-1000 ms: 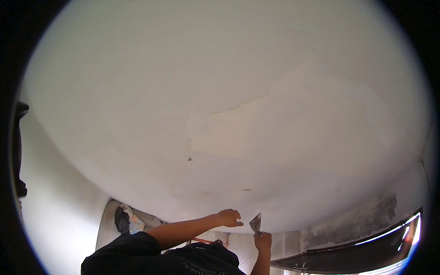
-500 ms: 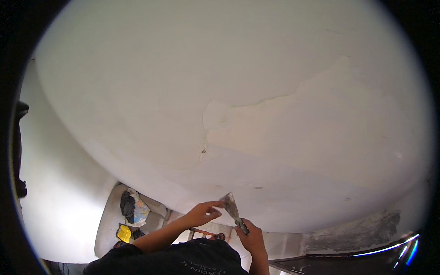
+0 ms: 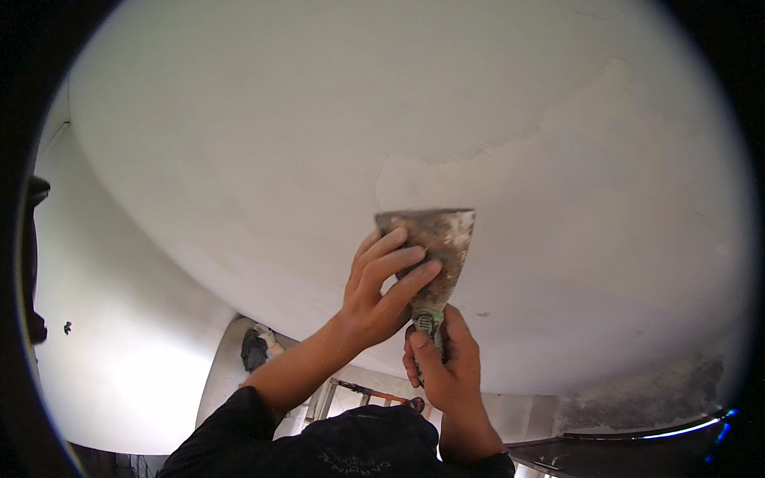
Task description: The person applies white plaster to a ceiling using a hand-held putty knife, repeatedly spreading and smoothing the material across a damaged area. The person works continuously on the same ceiling patch, occasionally repositioning the tool to cover adjacent spots.
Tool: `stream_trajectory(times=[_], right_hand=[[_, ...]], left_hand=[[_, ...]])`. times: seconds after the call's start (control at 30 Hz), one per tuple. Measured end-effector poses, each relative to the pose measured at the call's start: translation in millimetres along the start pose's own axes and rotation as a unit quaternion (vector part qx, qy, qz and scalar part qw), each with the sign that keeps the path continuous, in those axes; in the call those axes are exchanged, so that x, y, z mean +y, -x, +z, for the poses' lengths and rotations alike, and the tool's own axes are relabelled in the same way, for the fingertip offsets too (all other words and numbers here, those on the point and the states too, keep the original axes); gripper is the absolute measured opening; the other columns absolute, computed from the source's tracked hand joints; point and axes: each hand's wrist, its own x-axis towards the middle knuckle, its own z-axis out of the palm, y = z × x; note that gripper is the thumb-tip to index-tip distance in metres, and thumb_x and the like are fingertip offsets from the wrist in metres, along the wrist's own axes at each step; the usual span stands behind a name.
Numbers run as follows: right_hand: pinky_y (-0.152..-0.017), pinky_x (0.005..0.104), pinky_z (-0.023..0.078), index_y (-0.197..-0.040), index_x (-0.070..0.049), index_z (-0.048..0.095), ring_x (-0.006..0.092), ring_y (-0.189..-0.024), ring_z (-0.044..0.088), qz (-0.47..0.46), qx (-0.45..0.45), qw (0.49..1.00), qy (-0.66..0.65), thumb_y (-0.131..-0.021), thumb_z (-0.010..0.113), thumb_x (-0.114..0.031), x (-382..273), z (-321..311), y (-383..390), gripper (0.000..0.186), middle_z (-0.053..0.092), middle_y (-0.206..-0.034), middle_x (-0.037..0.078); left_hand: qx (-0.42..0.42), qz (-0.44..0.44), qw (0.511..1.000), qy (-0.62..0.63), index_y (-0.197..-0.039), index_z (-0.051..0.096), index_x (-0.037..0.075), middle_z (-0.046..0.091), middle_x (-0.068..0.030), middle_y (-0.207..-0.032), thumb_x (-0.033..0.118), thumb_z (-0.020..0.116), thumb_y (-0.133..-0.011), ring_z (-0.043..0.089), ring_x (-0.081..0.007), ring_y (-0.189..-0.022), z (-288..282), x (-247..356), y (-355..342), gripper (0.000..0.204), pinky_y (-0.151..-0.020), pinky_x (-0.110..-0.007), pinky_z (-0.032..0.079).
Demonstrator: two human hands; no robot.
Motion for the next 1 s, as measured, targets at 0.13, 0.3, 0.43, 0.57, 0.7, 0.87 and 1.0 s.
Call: stream_trajectory(times=[0.13,0.3,0.43,0.57,0.7,0.87,1.0], right_hand=[[-0.042,0.0242,0.041,-0.132,0.003,0.042,0.0109,-0.053,0.053,-0.032,-0.003,0.999,-0.011,-0.102,0.054,-0.02,-3,14,-19,0.04,0.057,-0.079,0.008],[-0.042,0.0253,0.04,-0.132,0.0,0.039,0.0123,-0.048,0.051,0.009,-0.004,0.996,-0.083,-0.101,0.054,-0.022,7,1,-35,0.04,0.057,-0.077,0.01],[-0.041,0.027,0.041,-0.13,-0.003,0.039,0.0142,-0.047,0.05,0.03,-0.036,0.983,-0.179,-0.1,0.057,-0.024,11,-13,-49,0.041,0.055,-0.076,0.01],[-0.043,0.0288,0.039,-0.13,-0.003,0.038,0.0161,-0.05,0.05,0.069,-0.043,0.975,-0.209,-0.097,0.061,-0.026,8,-17,-53,0.045,0.055,-0.078,0.011],[-0.046,0.0282,0.04,-0.131,-0.002,0.038,0.0153,-0.054,0.052,0.105,-0.031,0.983,-0.15,-0.098,0.058,-0.024,0,-24,-49,0.044,0.056,-0.08,0.012],[-0.044,0.0289,0.042,-0.142,-0.007,0.03,0.0183,-0.05,0.052,0.117,-0.032,0.982,-0.145,-0.097,0.061,-0.025,-1,-29,-48,0.058,0.055,-0.079,0.013],[-0.042,0.0304,0.043,-0.145,-0.01,0.025,0.0212,-0.049,0.053,0.107,-0.037,0.978,-0.173,-0.098,0.062,-0.028,7,-23,-49,0.063,0.054,-0.079,0.015]], left_hand=[[0.051,0.026,0.998,-0.014,-0.113,0.074,0.01,0.063,-0.0094,-0.115,0.009,0.079,-0.065,0.062,-0.0319,-0.106,11,-22,-27,0.049,-0.091,-0.044,0.051],[0.025,0.031,0.999,-0.022,-0.111,0.075,0.011,0.067,-0.0151,-0.124,0.01,0.077,-0.07,0.062,-0.0317,-0.114,23,-31,-37,0.04,-0.092,-0.043,0.051],[0.013,0.039,0.998,-0.038,-0.107,0.076,0.011,0.07,-0.0142,-0.12,0.01,0.074,-0.074,0.065,-0.0287,-0.114,31,-34,-37,0.033,-0.093,-0.043,0.05],[0.016,0.048,0.998,-0.042,-0.1,0.078,0.013,0.074,-0.009,-0.109,0.011,0.073,-0.077,0.067,-0.0256,-0.108,37,-41,-38,0.023,-0.087,-0.039,0.049],[0.03,0.048,0.998,-0.036,-0.096,0.079,0.015,0.075,-0.006,-0.105,0.013,0.076,-0.075,0.068,-0.0223,-0.105,40,-43,-40,0.021,-0.081,-0.036,0.048],[0.016,0.028,0.999,-0.025,-0.099,0.079,0.017,0.076,-0.0026,-0.104,0.014,0.076,-0.076,0.068,-0.0189,-0.104,39,-40,-39,0.023,-0.082,-0.034,0.047],[0.004,0.043,0.999,-0.006,-0.1,0.079,0.014,0.076,-0.0023,-0.103,0.014,0.072,-0.082,0.069,-0.017,-0.104,36,-46,-43,0.019,-0.083,-0.034,0.049]])
